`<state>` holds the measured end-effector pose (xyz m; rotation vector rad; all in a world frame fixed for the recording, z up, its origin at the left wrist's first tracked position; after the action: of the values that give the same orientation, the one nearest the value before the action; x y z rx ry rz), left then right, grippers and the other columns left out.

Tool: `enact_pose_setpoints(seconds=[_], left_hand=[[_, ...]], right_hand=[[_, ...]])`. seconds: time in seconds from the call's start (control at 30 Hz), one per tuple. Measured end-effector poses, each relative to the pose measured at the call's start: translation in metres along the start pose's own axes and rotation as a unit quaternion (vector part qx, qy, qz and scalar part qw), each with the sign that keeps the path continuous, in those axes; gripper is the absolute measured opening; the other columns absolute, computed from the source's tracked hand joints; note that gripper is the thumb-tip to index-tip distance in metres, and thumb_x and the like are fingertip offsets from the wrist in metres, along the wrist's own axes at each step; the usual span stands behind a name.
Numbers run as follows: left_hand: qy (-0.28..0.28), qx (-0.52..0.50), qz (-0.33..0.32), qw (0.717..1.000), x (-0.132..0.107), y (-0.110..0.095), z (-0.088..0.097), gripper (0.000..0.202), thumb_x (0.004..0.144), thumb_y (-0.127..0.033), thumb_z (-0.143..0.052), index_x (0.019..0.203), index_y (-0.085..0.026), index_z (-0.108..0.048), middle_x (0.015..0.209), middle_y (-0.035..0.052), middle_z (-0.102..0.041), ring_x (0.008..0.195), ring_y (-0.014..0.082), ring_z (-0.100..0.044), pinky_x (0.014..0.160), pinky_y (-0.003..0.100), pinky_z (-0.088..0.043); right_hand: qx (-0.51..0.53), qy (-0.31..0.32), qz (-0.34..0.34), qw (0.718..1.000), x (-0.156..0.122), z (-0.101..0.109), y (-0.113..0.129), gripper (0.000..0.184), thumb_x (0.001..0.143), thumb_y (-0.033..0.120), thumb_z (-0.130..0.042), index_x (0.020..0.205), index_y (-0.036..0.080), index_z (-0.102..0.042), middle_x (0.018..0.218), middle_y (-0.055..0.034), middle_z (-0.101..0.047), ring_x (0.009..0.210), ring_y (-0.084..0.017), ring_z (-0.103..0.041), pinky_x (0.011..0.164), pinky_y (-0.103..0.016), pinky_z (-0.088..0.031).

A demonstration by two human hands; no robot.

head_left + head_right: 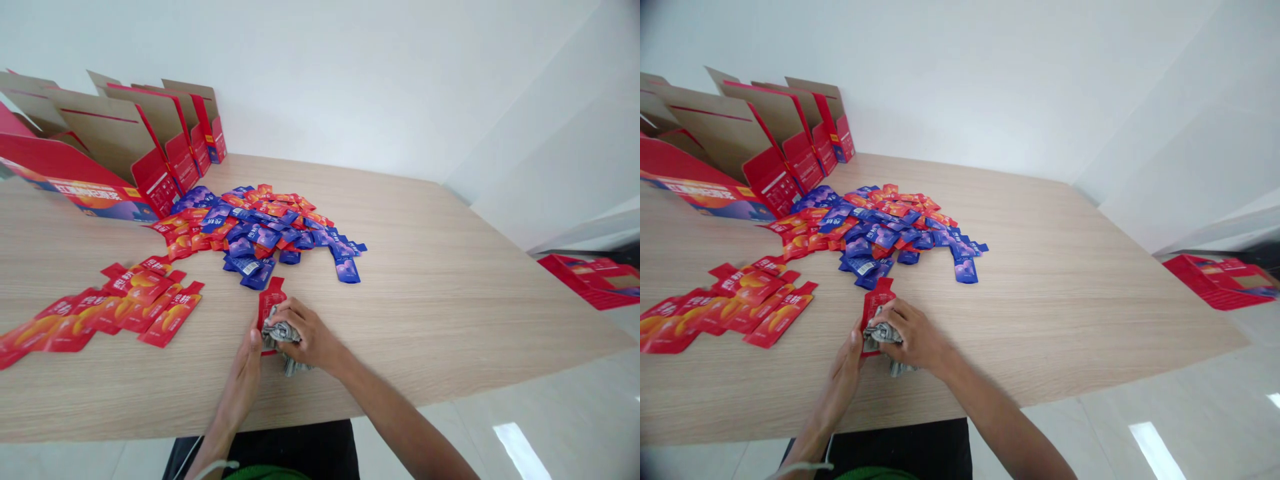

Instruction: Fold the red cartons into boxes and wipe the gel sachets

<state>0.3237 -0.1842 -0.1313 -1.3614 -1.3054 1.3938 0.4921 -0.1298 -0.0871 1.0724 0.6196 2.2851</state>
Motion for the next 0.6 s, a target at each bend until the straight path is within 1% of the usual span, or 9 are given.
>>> enact_pose_setpoints(seconds=[0.07,0.13,0.2,0.27,0.37,0.43,0.5,0.53,0.6], left_hand=[[0.024,0.031,-0.015,0.999,-0.006,-0.004,-0.003,0.066,0.097,-0.071,-0.062,0.14,-0.023,-0.074,0.151,0.0112,-0.07,0.159,0.0349,-0.046,0.135,0.051,-0.029],[0.05,0.053,-0.028,0.997,-0.01,-0.005,-0.007,0.063,0.095,-0.07,-0.066,0.137,-0.025,-0.076,0.148,0.0095,-0.073,0.159,0.0349,-0.046,0.135,0.051,-0.029],[0.059,0.06,-0.029,0.996,-0.012,-0.002,-0.008,0.061,0.096,-0.069,-0.064,0.136,-0.025,-0.076,0.147,0.009,-0.073,0.16,0.0338,-0.044,0.135,0.05,-0.029],[0.054,0.057,-0.021,0.997,-0.011,0.002,-0.006,0.061,0.097,-0.068,-0.063,0.137,-0.024,-0.076,0.149,0.0094,-0.072,0.159,0.0333,-0.045,0.135,0.048,-0.029],[0.038,0.047,-0.015,0.998,-0.006,0.006,0.0,0.063,0.095,-0.069,-0.066,0.136,-0.023,-0.076,0.152,0.0102,-0.07,0.156,0.0348,-0.05,0.135,0.048,-0.031],[0.031,0.042,-0.022,0.998,-0.004,0.003,0.004,0.064,0.094,-0.07,-0.066,0.136,-0.023,-0.076,0.152,0.0103,-0.07,0.156,0.0356,-0.05,0.135,0.048,-0.031],[0.045,0.058,-0.037,0.997,-0.005,-0.004,0.004,0.064,0.096,-0.07,-0.064,0.139,-0.023,-0.074,0.151,0.0102,-0.07,0.155,0.0359,-0.051,0.134,0.05,-0.031],[0.065,0.075,-0.046,0.994,-0.007,-0.008,0.003,0.064,0.097,-0.069,-0.063,0.141,-0.023,-0.072,0.151,0.0104,-0.07,0.154,0.036,-0.052,0.134,0.051,-0.032],[0.115,0.114,-0.064,0.985,-0.011,-0.017,-0.002,0.064,0.099,-0.065,-0.062,0.146,-0.023,-0.068,0.149,0.0112,-0.071,0.149,0.0359,-0.057,0.132,0.053,-0.036]], right_hand=[[0.011,-0.067,-0.018,0.998,0.002,0.004,0.0,0.023,0.095,0.018,-0.066,0.118,0.023,-0.065,0.112,-0.0088,-0.066,0.106,-0.024,-0.066,0.095,-0.037,-0.059],[0.013,-0.119,-0.036,0.992,0.003,0.008,-0.001,0.022,0.096,0.016,-0.063,0.117,0.023,-0.066,0.111,-0.0084,-0.066,0.106,-0.024,-0.066,0.095,-0.038,-0.059],[0.008,-0.136,-0.045,0.99,0.004,0.012,-0.001,0.022,0.096,0.015,-0.061,0.117,0.023,-0.065,0.11,-0.0082,-0.067,0.105,-0.024,-0.066,0.095,-0.037,-0.058],[0.008,-0.109,-0.03,0.994,0.004,0.014,-0.001,0.021,0.097,0.016,-0.062,0.116,0.023,-0.066,0.11,-0.0083,-0.067,0.104,-0.023,-0.066,0.094,-0.037,-0.059],[0.017,-0.02,0.029,0.999,0.004,0.012,0.001,0.019,0.098,0.02,-0.065,0.116,0.022,-0.067,0.112,-0.0094,-0.068,0.106,-0.024,-0.067,0.094,-0.037,-0.059],[0.022,0.017,0.058,0.998,0.003,0.011,0.002,0.019,0.099,0.024,-0.067,0.118,0.022,-0.067,0.114,-0.0103,-0.068,0.108,-0.024,-0.067,0.096,-0.037,-0.059],[0.018,0.013,0.056,0.998,0.003,0.011,0.002,0.019,0.1,0.026,-0.068,0.119,0.022,-0.067,0.115,-0.0106,-0.068,0.109,-0.024,-0.067,0.097,-0.037,-0.06],[0.013,-0.002,0.042,0.999,0.003,0.011,0.001,0.019,0.1,0.026,-0.067,0.119,0.022,-0.067,0.115,-0.0106,-0.068,0.109,-0.024,-0.067,0.097,-0.038,-0.06],[0.004,-0.052,0.004,0.999,0.002,0.014,-0.002,0.017,0.101,0.024,-0.065,0.118,0.023,-0.066,0.114,-0.0104,-0.068,0.108,-0.025,-0.067,0.096,-0.039,-0.06]])
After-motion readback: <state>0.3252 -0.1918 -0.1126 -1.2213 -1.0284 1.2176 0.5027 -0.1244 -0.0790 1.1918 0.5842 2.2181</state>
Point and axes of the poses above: each hand's wrist, its own x-axis towards the middle knuckle, its own z-axis out of the back of the hand, y = z × x, the point moved 2 cm from there along x, towards the middle knuckle
